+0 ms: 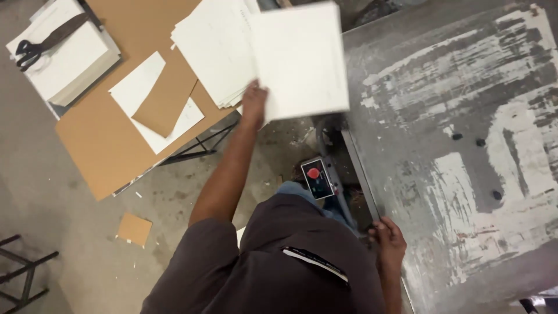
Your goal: Operate an industrial paper cutting machine to cut and stack weekly planner sheets.
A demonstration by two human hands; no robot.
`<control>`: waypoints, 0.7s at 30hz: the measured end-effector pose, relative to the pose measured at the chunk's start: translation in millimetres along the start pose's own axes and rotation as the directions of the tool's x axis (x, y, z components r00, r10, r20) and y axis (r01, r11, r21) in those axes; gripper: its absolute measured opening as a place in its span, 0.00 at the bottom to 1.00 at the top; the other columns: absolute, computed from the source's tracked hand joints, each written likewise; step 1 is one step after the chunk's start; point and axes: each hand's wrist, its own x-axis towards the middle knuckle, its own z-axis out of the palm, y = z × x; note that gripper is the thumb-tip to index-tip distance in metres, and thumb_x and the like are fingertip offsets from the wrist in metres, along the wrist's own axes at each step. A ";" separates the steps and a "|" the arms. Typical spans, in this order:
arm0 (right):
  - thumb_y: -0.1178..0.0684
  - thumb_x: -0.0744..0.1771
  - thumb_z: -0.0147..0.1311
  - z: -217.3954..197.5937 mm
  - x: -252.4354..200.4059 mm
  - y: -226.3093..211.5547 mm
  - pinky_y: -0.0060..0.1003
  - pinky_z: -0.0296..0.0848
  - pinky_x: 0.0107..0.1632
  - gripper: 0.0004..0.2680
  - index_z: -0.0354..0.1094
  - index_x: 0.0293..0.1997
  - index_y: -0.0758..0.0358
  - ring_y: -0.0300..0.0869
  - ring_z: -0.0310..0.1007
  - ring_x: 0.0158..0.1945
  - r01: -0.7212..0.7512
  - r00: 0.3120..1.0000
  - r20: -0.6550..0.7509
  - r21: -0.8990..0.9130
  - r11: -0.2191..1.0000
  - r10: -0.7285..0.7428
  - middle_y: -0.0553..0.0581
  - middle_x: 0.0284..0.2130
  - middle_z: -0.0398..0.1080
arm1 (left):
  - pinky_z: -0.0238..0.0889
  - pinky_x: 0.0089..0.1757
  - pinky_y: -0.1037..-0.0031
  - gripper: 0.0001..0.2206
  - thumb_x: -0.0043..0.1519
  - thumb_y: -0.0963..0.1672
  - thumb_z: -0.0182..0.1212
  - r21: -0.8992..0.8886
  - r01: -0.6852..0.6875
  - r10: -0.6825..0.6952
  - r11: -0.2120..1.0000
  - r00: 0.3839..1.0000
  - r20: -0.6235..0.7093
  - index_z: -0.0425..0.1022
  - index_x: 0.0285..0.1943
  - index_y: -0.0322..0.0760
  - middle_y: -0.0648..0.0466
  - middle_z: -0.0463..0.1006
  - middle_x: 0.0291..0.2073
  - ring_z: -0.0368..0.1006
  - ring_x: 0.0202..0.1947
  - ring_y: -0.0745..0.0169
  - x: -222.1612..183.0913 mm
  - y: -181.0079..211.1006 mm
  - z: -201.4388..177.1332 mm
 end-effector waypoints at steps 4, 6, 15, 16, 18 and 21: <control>0.56 0.70 0.54 -2.4 -5.0 1.0 0.32 0.73 0.40 0.14 0.66 0.61 0.72 0.40 0.75 0.39 0.016 1.000 0.019 -0.058 0.998 -0.015 0.59 0.43 0.76 | 0.68 0.51 0.72 0.26 0.63 0.38 0.59 0.021 0.034 -0.028 0.999 0.968 -0.247 0.60 0.71 0.27 0.49 0.74 0.51 0.72 0.51 0.61 30.5 68.6 -50.7; 0.56 0.70 0.54 0.0 -7.9 -3.3 0.34 0.73 0.40 0.13 0.67 0.60 0.72 0.40 0.75 0.38 0.007 1.000 -0.010 -0.104 0.995 -0.008 0.60 0.42 0.76 | 0.73 0.44 0.68 0.23 0.62 0.38 0.54 -0.079 -0.068 0.046 0.995 0.965 -0.257 0.61 0.68 0.26 0.45 0.76 0.45 0.75 0.42 0.57 47.9 75.8 -77.8; 0.55 0.69 0.54 1.5 -22.7 -14.2 0.34 0.74 0.45 0.14 0.67 0.61 0.72 0.39 0.75 0.39 -0.048 0.997 -0.058 -0.121 0.992 0.041 0.60 0.44 0.75 | 0.69 0.33 0.62 0.14 0.59 0.38 0.53 0.102 0.064 -0.017 0.993 0.914 -0.405 0.72 0.53 0.24 0.46 0.78 0.36 0.75 0.33 0.53 61.9 95.7 -107.7; 0.55 0.69 0.54 0.6 -23.0 -12.2 0.34 0.74 0.45 0.14 0.67 0.61 0.72 0.39 0.75 0.39 -0.053 0.996 -0.072 -0.115 0.992 0.045 0.60 0.44 0.75 | 0.69 0.33 0.62 0.14 0.59 0.38 0.53 0.106 0.070 -0.022 0.992 0.919 -0.394 0.72 0.53 0.24 0.46 0.78 0.36 0.75 0.33 0.53 82.7 72.0 -131.4; 0.53 0.69 0.55 -6.5 -25.4 -7.5 0.34 0.75 0.48 0.15 0.67 0.61 0.71 0.40 0.76 0.41 0.001 0.997 -0.080 -0.121 0.993 -0.010 0.59 0.44 0.76 | 0.65 0.52 0.52 0.26 0.57 0.47 0.69 0.760 0.084 0.321 0.644 0.872 -0.369 0.69 0.59 0.23 0.36 0.72 0.51 0.69 0.52 0.40 127.4 18.6 -166.5; 0.50 0.69 0.57 -16.3 -30.8 6.2 0.36 0.74 0.47 0.14 0.70 0.58 0.68 0.42 0.77 0.43 0.001 0.985 -0.166 -0.241 0.971 -0.042 0.59 0.43 0.77 | 0.53 0.60 0.47 0.35 0.52 0.50 0.73 0.926 0.036 0.548 0.376 0.797 -0.254 0.62 0.65 0.32 0.41 0.61 0.61 0.57 0.63 0.40 150.5 5.7 -189.3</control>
